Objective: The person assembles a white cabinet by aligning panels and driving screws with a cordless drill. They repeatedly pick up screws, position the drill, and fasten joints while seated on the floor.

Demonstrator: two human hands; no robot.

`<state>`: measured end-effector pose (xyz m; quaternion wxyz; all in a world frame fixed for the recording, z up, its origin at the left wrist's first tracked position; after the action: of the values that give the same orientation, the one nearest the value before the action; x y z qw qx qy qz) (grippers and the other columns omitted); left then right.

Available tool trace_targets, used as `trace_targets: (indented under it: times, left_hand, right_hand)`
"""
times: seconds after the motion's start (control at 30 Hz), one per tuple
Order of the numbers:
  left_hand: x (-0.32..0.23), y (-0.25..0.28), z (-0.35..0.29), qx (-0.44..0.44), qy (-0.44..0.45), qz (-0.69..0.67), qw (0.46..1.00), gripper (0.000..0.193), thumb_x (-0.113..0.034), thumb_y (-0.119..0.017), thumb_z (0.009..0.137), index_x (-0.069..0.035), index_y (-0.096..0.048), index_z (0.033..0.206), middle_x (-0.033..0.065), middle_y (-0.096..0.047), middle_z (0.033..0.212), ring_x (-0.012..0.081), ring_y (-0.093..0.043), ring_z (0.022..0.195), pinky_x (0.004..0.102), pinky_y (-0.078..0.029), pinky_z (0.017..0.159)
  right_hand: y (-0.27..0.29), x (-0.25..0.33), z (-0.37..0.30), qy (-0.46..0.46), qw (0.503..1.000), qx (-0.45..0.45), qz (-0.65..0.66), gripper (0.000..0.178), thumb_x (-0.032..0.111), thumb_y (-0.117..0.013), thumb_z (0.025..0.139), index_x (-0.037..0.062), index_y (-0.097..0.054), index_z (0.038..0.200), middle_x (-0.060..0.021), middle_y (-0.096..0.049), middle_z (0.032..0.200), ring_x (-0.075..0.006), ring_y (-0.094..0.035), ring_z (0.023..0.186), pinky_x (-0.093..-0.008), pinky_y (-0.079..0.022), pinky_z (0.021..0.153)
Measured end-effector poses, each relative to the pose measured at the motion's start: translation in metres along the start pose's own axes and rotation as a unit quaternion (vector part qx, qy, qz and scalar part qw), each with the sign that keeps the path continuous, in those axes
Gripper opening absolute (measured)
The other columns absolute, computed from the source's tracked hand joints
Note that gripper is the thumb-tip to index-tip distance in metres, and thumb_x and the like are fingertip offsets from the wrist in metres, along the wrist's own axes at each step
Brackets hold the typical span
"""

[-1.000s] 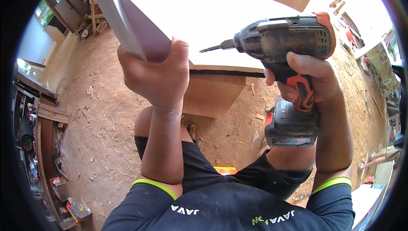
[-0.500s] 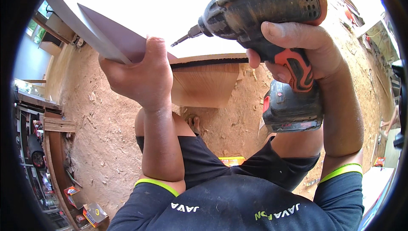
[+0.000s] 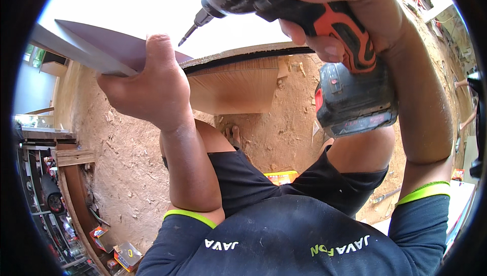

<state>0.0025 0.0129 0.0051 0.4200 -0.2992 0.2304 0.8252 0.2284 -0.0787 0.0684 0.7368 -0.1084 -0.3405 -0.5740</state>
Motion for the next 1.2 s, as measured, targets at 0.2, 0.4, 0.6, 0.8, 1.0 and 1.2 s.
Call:
trace_targets:
  times: [0.2, 0.4, 0.6, 0.8, 1.0, 1.2]
  left_hand:
    - [0.000, -0.002, -0.001, -0.002, 0.003, -0.027, 1.000, 0.057, -0.021, -0.079, 0.079, 0.020, -0.055, 0.111, 0.0291, -0.067, 0.100, 0.0339, -0.074, 0.089, 0.0409, -0.063, 0.079]
    - [0.002, -0.002, 0.001, -0.006, 0.020, -0.053, 0.998, 0.066, -0.025, -0.080, 0.072, 0.018, -0.052, 0.113, 0.0253, -0.067, 0.100, 0.0310, -0.074, 0.087, 0.0391, -0.064, 0.078]
    - [-0.003, -0.002, 0.000, 0.006, 0.047, -0.025, 0.999, 0.066, -0.023, -0.079, 0.074, 0.020, -0.052, 0.116, 0.0298, -0.066, 0.104, 0.0344, -0.074, 0.092, 0.0414, -0.064, 0.082]
    - [-0.002, -0.002, 0.000, 0.007, 0.026, -0.061, 0.998, 0.069, -0.027, -0.080, 0.074, 0.021, -0.052, 0.116, 0.0311, -0.066, 0.106, 0.0358, -0.075, 0.093, 0.0423, -0.064, 0.084]
    - [-0.001, -0.001, 0.000, 0.014, 0.025, -0.033, 0.999, 0.071, -0.029, -0.080, 0.075, 0.021, -0.052, 0.116, 0.0311, -0.066, 0.106, 0.0363, -0.075, 0.094, 0.0421, -0.064, 0.083]
    - [-0.003, -0.001, 0.000, 0.013, 0.029, -0.040, 0.999, 0.074, -0.029, -0.080, 0.076, 0.023, -0.051, 0.118, 0.0314, -0.066, 0.106, 0.0364, -0.075, 0.094, 0.0414, -0.064, 0.083]
  right_hand:
    - [0.008, 0.005, -0.013, -0.140, 0.981, -0.029, -0.135, 0.043, 0.013, -0.071, 0.093, 0.0038, -0.058, 0.133, -0.0197, -0.059, 0.133, -0.0242, -0.061, 0.114, -0.0315, -0.051, 0.085]
    - [-0.005, 0.029, 0.019, -0.409, 0.901, -0.093, -0.113, 0.042, 0.020, -0.073, 0.090, 0.0053, -0.061, 0.127, -0.0164, -0.059, 0.125, -0.0218, -0.060, 0.108, -0.0304, -0.049, 0.082]
    - [-0.013, 0.045, 0.046, -0.499, 0.848, -0.074, -0.164, 0.042, 0.027, -0.074, 0.086, 0.0069, -0.063, 0.122, -0.0131, -0.059, 0.118, -0.0194, -0.058, 0.102, -0.0292, -0.047, 0.079]
    - [-0.021, 0.057, 0.068, -0.555, 0.806, -0.066, -0.196, 0.043, 0.034, -0.075, 0.083, 0.0084, -0.066, 0.116, -0.0097, -0.059, 0.111, -0.0170, -0.057, 0.096, -0.0280, -0.046, 0.076]
    - [-0.031, 0.078, 0.080, -0.601, 0.766, -0.074, -0.216, 0.044, 0.040, -0.077, 0.080, 0.0099, -0.068, 0.111, -0.0064, -0.059, 0.103, -0.0147, -0.055, 0.090, -0.0269, -0.044, 0.073]
    - [-0.042, 0.096, 0.086, -0.627, 0.740, -0.107, -0.220, 0.046, 0.047, -0.078, 0.077, 0.0115, -0.071, 0.105, -0.0030, -0.059, 0.096, -0.0123, -0.053, 0.084, -0.0257, -0.042, 0.071]
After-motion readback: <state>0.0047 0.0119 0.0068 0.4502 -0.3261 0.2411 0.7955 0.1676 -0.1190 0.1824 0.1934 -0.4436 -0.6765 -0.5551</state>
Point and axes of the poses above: each hand's wrist, its own z-axis towards the middle knuckle, its own y-axis out of the back of the hand, x = y × z, the point moved 1 cm from there along z, towards the middle knuckle
